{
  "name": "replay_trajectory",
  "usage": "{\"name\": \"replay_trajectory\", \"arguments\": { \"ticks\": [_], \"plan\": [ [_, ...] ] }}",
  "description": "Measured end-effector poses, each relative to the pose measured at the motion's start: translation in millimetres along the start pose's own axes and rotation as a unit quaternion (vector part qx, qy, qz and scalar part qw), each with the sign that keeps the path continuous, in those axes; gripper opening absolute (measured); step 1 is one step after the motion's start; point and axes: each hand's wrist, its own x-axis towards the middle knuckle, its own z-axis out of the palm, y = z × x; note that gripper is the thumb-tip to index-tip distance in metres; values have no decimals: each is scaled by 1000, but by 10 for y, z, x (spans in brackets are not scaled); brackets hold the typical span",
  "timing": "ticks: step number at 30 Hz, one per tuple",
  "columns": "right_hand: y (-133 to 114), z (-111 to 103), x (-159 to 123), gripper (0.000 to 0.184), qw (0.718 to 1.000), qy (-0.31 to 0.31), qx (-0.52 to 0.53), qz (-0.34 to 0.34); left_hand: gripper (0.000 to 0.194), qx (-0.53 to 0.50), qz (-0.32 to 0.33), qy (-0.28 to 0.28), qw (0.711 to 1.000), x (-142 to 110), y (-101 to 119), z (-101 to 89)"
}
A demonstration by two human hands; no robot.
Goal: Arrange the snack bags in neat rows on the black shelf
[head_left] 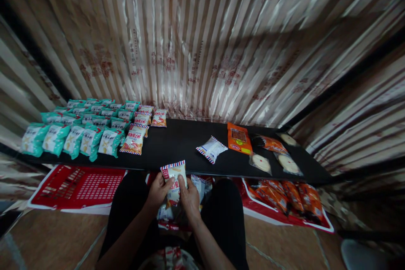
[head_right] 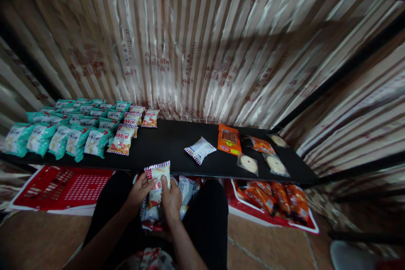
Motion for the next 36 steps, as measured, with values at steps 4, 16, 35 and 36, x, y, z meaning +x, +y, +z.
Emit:
{"name": "replay_trajectory", "arguments": {
  "ticks": [4,16,35,36],
  "plan": [
    [1,1,-1,54,1000,2,-11,4,47,-2,13,-7,1000,-6,-69,-17],
    [-87,-4,21,55,1000,1,14,1,53,65,43,27,997,78,-377,-102],
    [-67,99,106,56,996,-22,74,-32,51,141,79,72,984,19,-302,-124],
    [-59,103,111,56,996,-24,80,-35,50,141,80,73,984,26,-282,-128]
  ]
}}
